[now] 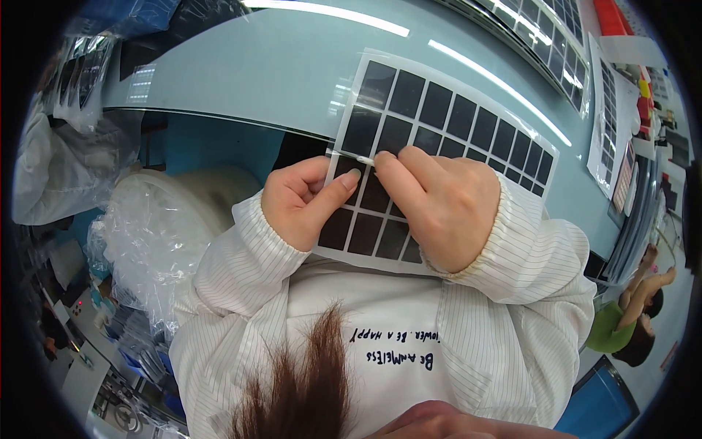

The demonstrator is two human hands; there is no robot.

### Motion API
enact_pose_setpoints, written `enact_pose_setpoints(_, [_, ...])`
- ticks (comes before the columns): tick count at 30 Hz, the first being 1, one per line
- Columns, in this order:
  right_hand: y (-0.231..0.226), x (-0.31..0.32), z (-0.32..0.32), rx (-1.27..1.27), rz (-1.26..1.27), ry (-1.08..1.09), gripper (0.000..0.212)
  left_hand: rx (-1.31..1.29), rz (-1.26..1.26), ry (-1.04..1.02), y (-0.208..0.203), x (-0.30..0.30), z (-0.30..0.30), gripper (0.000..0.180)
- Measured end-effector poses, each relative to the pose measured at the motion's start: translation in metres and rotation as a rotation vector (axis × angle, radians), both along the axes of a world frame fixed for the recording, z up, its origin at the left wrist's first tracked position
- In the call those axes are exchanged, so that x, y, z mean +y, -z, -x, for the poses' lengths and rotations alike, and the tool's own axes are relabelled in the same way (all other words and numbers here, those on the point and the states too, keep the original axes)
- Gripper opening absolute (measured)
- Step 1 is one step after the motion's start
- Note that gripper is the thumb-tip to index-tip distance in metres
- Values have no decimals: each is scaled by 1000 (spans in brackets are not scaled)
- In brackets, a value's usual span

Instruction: The person is inspecting, sorting, and flipping solar cell sheets at an assembly workstation.

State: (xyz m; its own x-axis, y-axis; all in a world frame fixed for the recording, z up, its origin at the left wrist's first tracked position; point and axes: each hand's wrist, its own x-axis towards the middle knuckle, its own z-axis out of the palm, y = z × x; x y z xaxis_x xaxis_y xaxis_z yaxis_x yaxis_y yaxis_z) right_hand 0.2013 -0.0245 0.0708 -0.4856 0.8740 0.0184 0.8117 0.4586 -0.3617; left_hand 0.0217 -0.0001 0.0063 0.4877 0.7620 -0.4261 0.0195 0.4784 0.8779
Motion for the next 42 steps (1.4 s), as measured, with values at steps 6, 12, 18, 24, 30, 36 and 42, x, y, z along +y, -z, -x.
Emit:
enact_pose_setpoints(6, [-13,-18,-21,-59,38,15,33,56,-50,43,6,0,7,25])
enact_pose_setpoints(12, [-21,-42,-44,-195,42,78,23,85,-81,53,6,3,8,26])
enact_pose_setpoints(18, [-26,-74,-71,-342,30,242,9,96,-99,0,0,2,4,17])
enact_pose_setpoints(24, [-32,-104,-98,-464,63,381,7,120,-159,26,-1,5,7,18])
enact_pose_setpoints(30, [-38,-132,-139,-735,171,562,13,173,-234,65,-20,15,22,17])
enact_pose_setpoints(36, [-68,-126,-125,74,198,700,34,76,-680,569,-66,31,9,15])
enact_pose_setpoints(42, [-16,-79,-84,847,542,361,53,-119,-926,856,-101,43,-36,19])
